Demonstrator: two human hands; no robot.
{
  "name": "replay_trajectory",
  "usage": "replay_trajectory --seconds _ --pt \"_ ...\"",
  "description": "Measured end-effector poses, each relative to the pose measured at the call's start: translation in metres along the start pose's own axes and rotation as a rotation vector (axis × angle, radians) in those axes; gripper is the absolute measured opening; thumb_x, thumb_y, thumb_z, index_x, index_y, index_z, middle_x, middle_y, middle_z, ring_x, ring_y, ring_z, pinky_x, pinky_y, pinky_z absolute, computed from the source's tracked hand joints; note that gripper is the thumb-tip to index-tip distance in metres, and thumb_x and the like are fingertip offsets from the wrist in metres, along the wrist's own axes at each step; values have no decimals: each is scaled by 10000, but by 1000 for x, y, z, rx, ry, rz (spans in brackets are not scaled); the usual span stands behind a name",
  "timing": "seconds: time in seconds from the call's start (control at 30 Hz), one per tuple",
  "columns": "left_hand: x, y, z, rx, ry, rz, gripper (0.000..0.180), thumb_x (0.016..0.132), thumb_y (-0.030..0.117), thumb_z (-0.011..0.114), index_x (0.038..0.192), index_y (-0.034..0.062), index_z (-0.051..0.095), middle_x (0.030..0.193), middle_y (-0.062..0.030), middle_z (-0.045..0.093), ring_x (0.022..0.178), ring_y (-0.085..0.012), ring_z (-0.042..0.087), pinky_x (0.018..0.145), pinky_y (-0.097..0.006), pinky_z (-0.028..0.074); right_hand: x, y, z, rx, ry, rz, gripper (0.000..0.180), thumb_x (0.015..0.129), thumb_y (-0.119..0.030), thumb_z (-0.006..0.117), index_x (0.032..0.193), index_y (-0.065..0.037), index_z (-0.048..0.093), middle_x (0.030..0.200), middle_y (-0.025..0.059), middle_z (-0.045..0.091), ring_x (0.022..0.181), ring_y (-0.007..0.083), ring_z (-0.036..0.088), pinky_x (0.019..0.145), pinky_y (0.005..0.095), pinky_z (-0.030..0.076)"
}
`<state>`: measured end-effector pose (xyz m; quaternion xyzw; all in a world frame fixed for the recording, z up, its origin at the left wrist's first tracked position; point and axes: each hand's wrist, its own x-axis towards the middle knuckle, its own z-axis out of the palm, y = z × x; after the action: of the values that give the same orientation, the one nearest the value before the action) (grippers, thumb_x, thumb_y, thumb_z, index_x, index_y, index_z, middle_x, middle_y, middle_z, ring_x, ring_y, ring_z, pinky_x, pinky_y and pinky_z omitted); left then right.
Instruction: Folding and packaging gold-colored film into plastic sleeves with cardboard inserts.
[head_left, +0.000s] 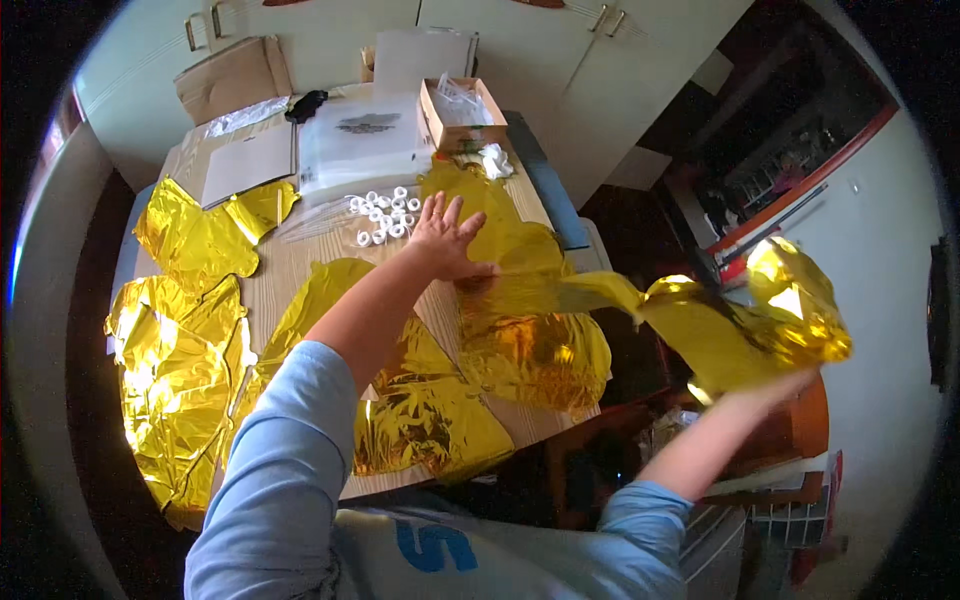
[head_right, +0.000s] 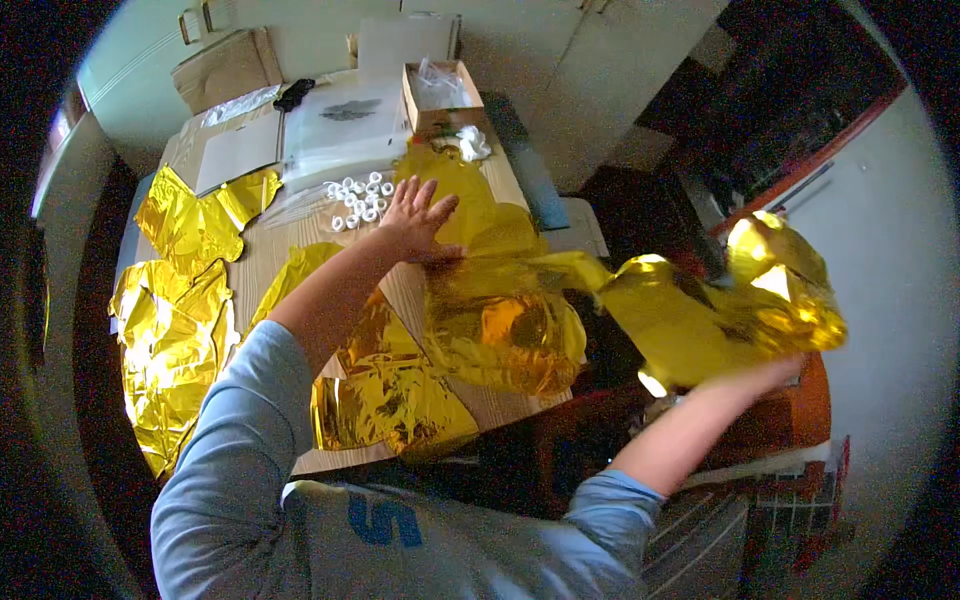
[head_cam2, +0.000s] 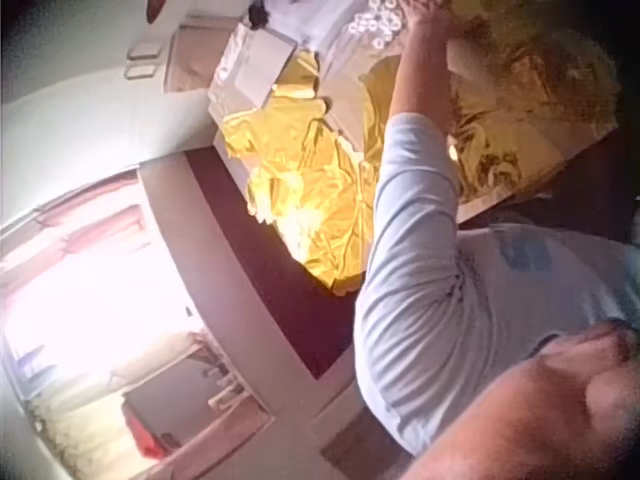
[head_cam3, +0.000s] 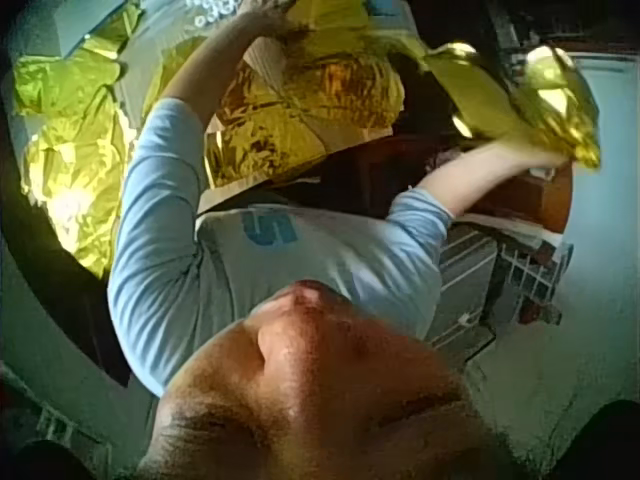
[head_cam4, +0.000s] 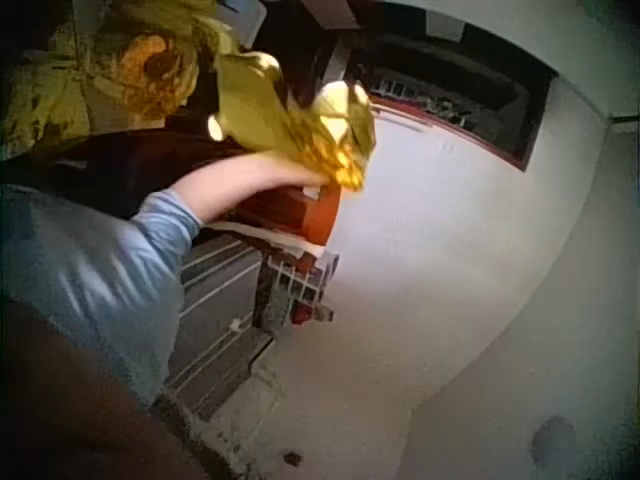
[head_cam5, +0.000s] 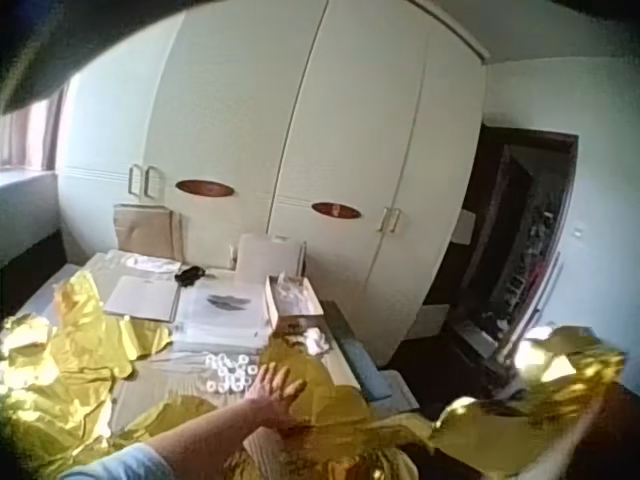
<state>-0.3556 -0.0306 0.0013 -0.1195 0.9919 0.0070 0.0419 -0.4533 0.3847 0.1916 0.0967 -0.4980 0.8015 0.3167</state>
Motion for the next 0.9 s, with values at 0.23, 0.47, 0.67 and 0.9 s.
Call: replay_trajectory --seconds 0.23,0.47,0.67,0.9 --pt "1 13 -9 0 -2 42 1197 732 980 360 1619 194 201 1659 -235 130 1544 -422 40 1243 -551 -13 60 -71 -43 9 40 -163 354 1001 -261 520 1233 -2 587 1155 153 648 1011 268 647 883 433 549" --pt "-20 20 -9 -62 254 115 986 867 840 396 1566 147 348 1589 -230 322 1510 -358 225 1247 -514 90 26 -3 3 18 -201 -54 232 989 -165 551 1149 -11 619 1061 106 663 925 222 643 832 381 538" --pt "-157 53 -85 -1657 35 331 841 988 715 313 1373 15 577 1377 -176 600 1309 -281 515 1155 -452 312 -150 19 89 -116 -787 -29 136 980 -82 577 1078 -18 646 981 66 676 851 183 639 788 337 528" --pt "-244 -80 -98 -1835 194 -211 453 976 367 658 1285 38 628 1111 -73 675 930 -159 630 815 -331 509 -349 -5 162 -316 -1256 -758 108 809 -109 718 839 -57 629 858 98 602 796 304 591 746 424 444"
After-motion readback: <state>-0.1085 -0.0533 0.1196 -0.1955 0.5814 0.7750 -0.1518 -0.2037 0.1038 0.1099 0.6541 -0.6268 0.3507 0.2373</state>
